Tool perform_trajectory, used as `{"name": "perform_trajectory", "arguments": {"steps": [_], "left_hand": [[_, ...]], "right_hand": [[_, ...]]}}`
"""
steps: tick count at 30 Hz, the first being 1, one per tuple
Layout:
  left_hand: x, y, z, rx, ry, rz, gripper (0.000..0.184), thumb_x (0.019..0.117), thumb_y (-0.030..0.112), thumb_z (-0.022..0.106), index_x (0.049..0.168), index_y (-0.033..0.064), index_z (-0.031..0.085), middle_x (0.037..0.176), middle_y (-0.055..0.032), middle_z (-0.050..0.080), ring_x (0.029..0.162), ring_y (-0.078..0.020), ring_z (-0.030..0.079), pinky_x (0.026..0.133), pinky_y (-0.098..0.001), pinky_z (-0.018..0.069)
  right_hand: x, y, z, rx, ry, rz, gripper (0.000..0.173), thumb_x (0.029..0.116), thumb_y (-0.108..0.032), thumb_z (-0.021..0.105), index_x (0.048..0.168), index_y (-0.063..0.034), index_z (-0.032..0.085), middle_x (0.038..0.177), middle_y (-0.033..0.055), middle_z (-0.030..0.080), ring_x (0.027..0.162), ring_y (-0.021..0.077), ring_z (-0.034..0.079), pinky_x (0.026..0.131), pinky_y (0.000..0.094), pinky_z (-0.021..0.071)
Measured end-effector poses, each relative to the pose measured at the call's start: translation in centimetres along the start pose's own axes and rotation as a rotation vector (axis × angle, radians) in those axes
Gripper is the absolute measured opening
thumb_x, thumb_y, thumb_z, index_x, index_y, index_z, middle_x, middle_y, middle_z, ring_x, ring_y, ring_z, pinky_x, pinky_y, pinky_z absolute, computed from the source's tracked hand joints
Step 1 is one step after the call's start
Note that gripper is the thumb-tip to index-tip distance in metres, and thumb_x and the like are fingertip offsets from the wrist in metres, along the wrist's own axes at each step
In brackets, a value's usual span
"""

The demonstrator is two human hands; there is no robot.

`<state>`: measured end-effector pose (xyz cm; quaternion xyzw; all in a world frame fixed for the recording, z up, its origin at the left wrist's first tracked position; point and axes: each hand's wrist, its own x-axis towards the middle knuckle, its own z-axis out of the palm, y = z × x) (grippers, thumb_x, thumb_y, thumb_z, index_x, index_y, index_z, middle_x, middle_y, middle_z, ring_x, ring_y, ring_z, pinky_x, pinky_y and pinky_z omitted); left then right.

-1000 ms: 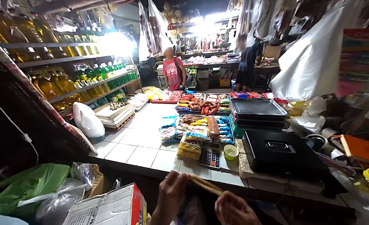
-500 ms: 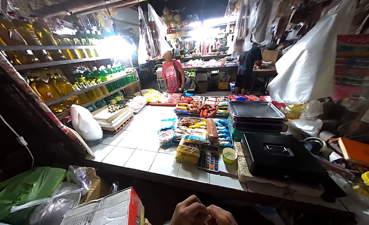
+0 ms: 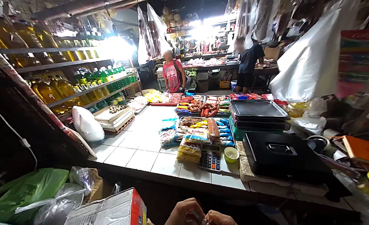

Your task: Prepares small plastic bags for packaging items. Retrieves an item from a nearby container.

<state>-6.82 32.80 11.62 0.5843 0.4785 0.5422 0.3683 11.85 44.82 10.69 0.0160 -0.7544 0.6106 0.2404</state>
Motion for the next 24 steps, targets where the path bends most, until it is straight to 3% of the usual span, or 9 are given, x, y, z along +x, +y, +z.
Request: {"name": "perform_trajectory", "arguments": {"steps": [4, 7, 9, 11, 13, 16, 18, 20, 24], "left_hand": [[-0.2, 0.2, -0.6, 0.126, 0.025, 0.088, 0.022, 0.0800, 0.010, 0.085, 0.085, -0.0018, 0.067, 0.100, -0.0087, 0.067, 0.086, -0.0081, 0.066, 0.070, -0.0219, 0.0588], [-0.5, 1.2, -0.4, 0.054, 0.140, 0.028, 0.014, 0.0857, 0.001, 0.075, 0.097, -0.0009, 0.067, 0.092, -0.0047, 0.071, 0.075, -0.0085, 0.070, 0.064, -0.0256, 0.0609], [-0.6, 1.4, -0.4, -0.055, 0.165, 0.013, 0.028, 0.0852, -0.006, 0.071, 0.111, 0.0019, 0.066, 0.094, -0.0020, 0.073, 0.078, -0.0101, 0.072, 0.068, -0.0282, 0.0625], [-0.6, 1.3, -0.4, -0.143, 0.148, 0.028, 0.028, 0.0865, -0.008, 0.069, 0.112, 0.0034, 0.068, 0.100, -0.0029, 0.075, 0.084, -0.0109, 0.073, 0.076, -0.0293, 0.0626], [-0.6, 1.3, -0.2, -0.188, 0.132, 0.005, 0.026, 0.0866, -0.009, 0.069, 0.109, 0.0037, 0.071, 0.101, -0.0032, 0.076, 0.085, -0.0117, 0.074, 0.078, -0.0304, 0.0631], [-0.5, 1.7, -0.1, -0.186, 0.186, -0.025, 0.025, 0.0854, -0.010, 0.071, 0.108, 0.0019, 0.072, 0.100, -0.0053, 0.076, 0.083, -0.0157, 0.075, 0.077, -0.0339, 0.0651], [-0.5, 1.8, -0.2, -0.126, 0.216, -0.014, 0.023, 0.0854, -0.008, 0.073, 0.106, 0.0019, 0.073, 0.099, -0.0045, 0.076, 0.081, -0.0127, 0.074, 0.075, -0.0309, 0.0646], [-0.4, 1.5, -0.2, -0.014, 0.236, 0.019, 0.020, 0.0863, -0.004, 0.073, 0.105, 0.0018, 0.075, 0.099, -0.0034, 0.073, 0.080, -0.0082, 0.070, 0.072, -0.0255, 0.0615], [-0.4, 1.9, -0.1, 0.096, 0.275, 0.038, 0.019, 0.0897, -0.004, 0.068, 0.107, 0.0018, 0.075, 0.102, -0.0060, 0.071, 0.085, -0.0133, 0.072, 0.074, -0.0302, 0.0653]], "right_hand": [[0.1, 0.1, 0.1, -0.057, 0.110, -0.030, 0.018, 0.1003, -0.008, 0.060, 0.100, 0.0046, 0.073, 0.111, 0.0108, 0.063, 0.103, 0.0068, 0.061, 0.090, 0.0216, 0.0537], [0.0, -0.2, -0.6, -0.085, 0.166, -0.012, 0.015, 0.0976, -0.002, 0.062, 0.104, 0.0044, 0.074, 0.108, 0.0094, 0.073, 0.094, 0.0048, 0.068, 0.084, 0.0212, 0.0574], [-0.1, -0.9, -0.6, -0.068, 0.202, 0.013, 0.019, 0.0912, 0.005, 0.066, 0.109, 0.0051, 0.073, 0.102, 0.0078, 0.076, 0.088, 0.0055, 0.071, 0.082, 0.0230, 0.0603], [0.0, -1.4, -0.2, -0.131, 0.285, 0.019, 0.026, 0.0801, 0.010, 0.067, 0.104, 0.0034, 0.073, 0.097, 0.0075, 0.075, 0.085, 0.0075, 0.072, 0.078, 0.0246, 0.0618], [0.2, -1.4, 0.1, -0.307, 0.334, -0.008, 0.027, 0.0741, 0.008, 0.069, 0.100, 0.0010, 0.074, 0.096, 0.0079, 0.074, 0.088, 0.0118, 0.072, 0.080, 0.0277, 0.0620], [0.2, -1.3, 0.0, -0.531, 0.319, -0.053, 0.023, 0.0829, 0.004, 0.069, 0.102, -0.0055, 0.077, 0.097, 0.0060, 0.077, 0.091, 0.0186, 0.072, 0.087, 0.0461, 0.0525], [0.1, -1.5, -0.1, -0.523, 0.243, -0.012, 0.025, 0.0907, 0.006, 0.062, 0.111, -0.0010, 0.075, 0.099, 0.0123, 0.074, 0.088, 0.0212, 0.072, 0.084, 0.0392, 0.0598], [0.1, -1.7, 0.1, -0.500, 0.192, 0.061, 0.028, 0.0943, 0.008, 0.055, 0.115, 0.0041, 0.074, 0.100, 0.0196, 0.073, 0.092, 0.0282, 0.072, 0.087, 0.0387, 0.0595], [0.3, -2.5, 0.7, -0.576, 0.179, 0.128, 0.034, 0.0927, 0.011, 0.051, 0.120, 0.0050, 0.072, 0.091, 0.0209, 0.068, 0.083, 0.0313, 0.068, 0.080, 0.0403, 0.0576]]}}
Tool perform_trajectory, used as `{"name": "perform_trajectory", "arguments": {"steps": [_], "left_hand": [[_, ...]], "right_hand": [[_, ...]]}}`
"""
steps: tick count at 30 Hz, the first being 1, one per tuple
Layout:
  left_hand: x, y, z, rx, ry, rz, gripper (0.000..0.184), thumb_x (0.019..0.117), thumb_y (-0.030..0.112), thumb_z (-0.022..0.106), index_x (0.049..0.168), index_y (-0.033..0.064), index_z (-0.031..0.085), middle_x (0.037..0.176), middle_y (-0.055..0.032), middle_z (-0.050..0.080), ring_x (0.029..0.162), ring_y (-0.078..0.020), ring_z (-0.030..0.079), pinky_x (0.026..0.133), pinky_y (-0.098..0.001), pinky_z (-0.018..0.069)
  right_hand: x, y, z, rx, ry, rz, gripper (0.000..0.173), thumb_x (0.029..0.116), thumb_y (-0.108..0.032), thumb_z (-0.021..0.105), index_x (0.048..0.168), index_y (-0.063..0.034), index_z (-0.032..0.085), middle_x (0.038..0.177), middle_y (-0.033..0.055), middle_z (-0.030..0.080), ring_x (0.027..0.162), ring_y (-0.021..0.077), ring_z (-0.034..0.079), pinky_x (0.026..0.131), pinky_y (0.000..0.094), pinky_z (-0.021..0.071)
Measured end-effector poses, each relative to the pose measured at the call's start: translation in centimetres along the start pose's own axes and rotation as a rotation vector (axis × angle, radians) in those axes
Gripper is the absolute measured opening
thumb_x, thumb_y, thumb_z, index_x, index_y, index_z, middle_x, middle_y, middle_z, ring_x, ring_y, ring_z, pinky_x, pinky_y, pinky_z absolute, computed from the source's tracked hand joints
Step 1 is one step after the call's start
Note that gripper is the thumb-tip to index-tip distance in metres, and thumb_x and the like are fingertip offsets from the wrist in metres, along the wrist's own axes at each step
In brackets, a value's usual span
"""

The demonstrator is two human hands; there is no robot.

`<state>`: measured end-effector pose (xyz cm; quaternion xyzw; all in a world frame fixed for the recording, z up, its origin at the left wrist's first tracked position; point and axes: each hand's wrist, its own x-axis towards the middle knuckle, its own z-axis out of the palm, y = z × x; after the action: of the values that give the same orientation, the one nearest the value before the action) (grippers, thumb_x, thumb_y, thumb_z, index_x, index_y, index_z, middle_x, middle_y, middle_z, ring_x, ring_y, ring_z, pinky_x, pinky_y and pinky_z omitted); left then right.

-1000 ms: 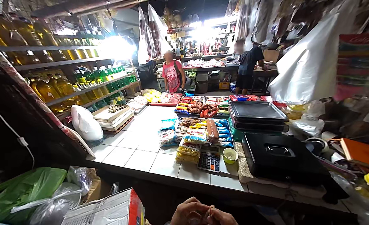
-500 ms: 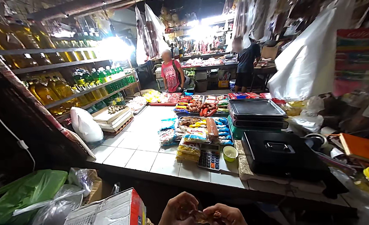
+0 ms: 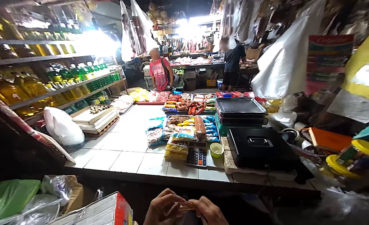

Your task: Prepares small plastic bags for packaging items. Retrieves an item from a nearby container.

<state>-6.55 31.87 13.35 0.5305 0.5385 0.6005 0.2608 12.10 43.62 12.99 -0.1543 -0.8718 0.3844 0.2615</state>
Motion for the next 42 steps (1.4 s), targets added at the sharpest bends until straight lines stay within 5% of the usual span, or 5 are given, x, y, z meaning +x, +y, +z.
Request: {"name": "perform_trajectory", "arguments": {"steps": [17, 25, 31, 34, 42], "left_hand": [[0.2, 2.4, -3.3, -0.111, -0.087, -0.143, 0.021, 0.0920, -0.001, 0.062, 0.108, 0.0067, 0.074, 0.084, 0.0045, 0.072, 0.062, -0.0004, 0.061, 0.056, -0.0172, 0.0524], [-0.4, 2.5, -2.8, 0.359, 0.037, 0.168, 0.020, 0.0920, 0.001, 0.064, 0.106, 0.0047, 0.079, 0.093, -0.0061, 0.070, 0.080, -0.0014, 0.066, 0.070, -0.0138, 0.0560], [-0.4, 3.2, 1.0, 1.005, -0.120, 0.303, 0.039, 0.0978, 0.027, 0.065, 0.135, 0.0143, 0.067, 0.139, -0.0241, 0.060, 0.123, -0.0388, 0.063, 0.094, -0.0525, 0.0541], [0.1, 2.0, 1.5, 1.209, -0.182, 0.440, 0.015, 0.0942, 0.016, 0.064, 0.103, 0.0095, 0.075, 0.078, -0.0074, 0.069, 0.065, -0.0235, 0.068, 0.053, -0.0364, 0.0535], [1.7, 2.0, -1.4, 0.910, -0.131, 0.606, 0.021, 0.0984, 0.011, 0.054, 0.109, 0.0131, 0.072, 0.080, -0.0050, 0.063, 0.069, -0.0179, 0.061, 0.057, -0.0272, 0.0508]], "right_hand": [[-0.1, 1.6, 2.2, -0.171, 0.264, -0.336, 0.025, 0.0929, 0.004, 0.060, 0.113, 0.0029, 0.074, 0.083, 0.0134, 0.066, 0.081, 0.0198, 0.067, 0.080, 0.0238, 0.0564], [0.2, -0.7, -0.1, 0.151, 0.065, -0.012, 0.019, 0.0985, 0.000, 0.056, 0.101, 0.0074, 0.074, 0.088, 0.0157, 0.072, 0.078, 0.0163, 0.069, 0.077, 0.0261, 0.0567], [0.3, 0.5, -0.2, 0.090, 0.031, -0.018, 0.017, 0.0935, -0.001, 0.060, 0.097, 0.0064, 0.075, 0.084, 0.0170, 0.071, 0.075, 0.0219, 0.069, 0.072, 0.0322, 0.0573], [0.3, 0.0, -0.2, 0.123, 0.011, -0.060, 0.017, 0.0916, 0.001, 0.062, 0.101, 0.0060, 0.076, 0.084, 0.0166, 0.070, 0.075, 0.0197, 0.068, 0.072, 0.0288, 0.0573], [0.3, 0.3, -1.7, 0.840, -0.062, 0.107, 0.019, 0.0986, -0.002, 0.057, 0.104, -0.0034, 0.075, 0.095, -0.0022, 0.070, 0.073, -0.0010, 0.061, 0.065, 0.0167, 0.0528]]}}
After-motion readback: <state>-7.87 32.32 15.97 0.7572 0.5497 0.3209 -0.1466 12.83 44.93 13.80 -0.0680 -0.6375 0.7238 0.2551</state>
